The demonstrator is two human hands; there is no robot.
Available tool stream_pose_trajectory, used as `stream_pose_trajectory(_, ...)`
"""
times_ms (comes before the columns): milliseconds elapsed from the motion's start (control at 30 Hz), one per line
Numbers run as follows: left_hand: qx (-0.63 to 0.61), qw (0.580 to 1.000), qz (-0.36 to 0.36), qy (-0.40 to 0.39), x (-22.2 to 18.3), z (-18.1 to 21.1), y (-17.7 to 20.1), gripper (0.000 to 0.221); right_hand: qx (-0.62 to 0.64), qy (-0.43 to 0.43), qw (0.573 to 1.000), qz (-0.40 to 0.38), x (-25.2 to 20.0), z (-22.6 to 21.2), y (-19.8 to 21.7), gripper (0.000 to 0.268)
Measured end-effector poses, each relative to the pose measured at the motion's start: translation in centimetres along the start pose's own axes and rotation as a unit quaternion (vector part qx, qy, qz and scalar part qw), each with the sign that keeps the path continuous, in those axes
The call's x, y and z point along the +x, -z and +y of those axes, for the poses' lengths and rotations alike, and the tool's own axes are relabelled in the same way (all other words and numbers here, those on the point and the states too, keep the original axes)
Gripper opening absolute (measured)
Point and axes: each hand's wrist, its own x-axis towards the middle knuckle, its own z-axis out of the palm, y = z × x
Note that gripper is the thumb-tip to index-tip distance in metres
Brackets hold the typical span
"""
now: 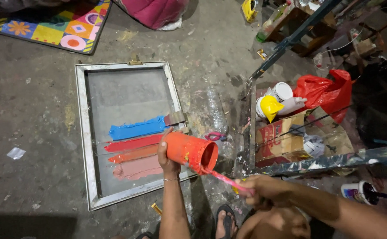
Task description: Mixing ink in a cup with a spatula and applying it to a screen printing frame with a brush.
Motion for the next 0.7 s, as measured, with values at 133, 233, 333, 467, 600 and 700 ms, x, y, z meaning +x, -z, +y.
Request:
stream_pose_trajectory(133, -0.003, 0.999, 0.042, 0.026, 0.4, -1.2, 0.5, 0.061, -0.354, 0.215, 0.902, 0.124, 1.4, -2.2, 3.3, 0.038)
stream_pose_trajectory(233, -0.002, 0.998, 0.026, 0.059, -0.4, -0.9, -0.5, 0.062, -0.585, 0.248, 0.734, 0.240, -4.0, -7.5, -1.6, 0.038)
stream_pose_trajectory(333, -0.009, 0.997, 0.027, 0.072, -0.4, -1.6, -0.4, 0.060, -0.712, 0.234, 0.568, 0.339, -4.2, -8.3, -3.7, 0.038)
stream_pose_trajectory(467, -0.014, 0.996, 0.028, 0.085, -1.2, 0.3, -2.6, 0.061, -0.768, 0.314, 0.440, 0.344, -3.5, -9.0, -3.8, 0.024)
stream_pose_trajectory(600, -0.027, 0.991, 0.076, 0.103, -0.9, 0.1, -2.5, 0.056, -0.798, 0.388, 0.122, 0.444, -2.2, -9.3, -4.1, 0.013)
stream_pose_trajectory(700, -0.005, 0.991, 0.089, 0.097, -1.4, 1.1, -3.3, 0.051, -0.780, 0.391, 0.073, 0.482, -0.4, -8.5, -3.5, 0.010)
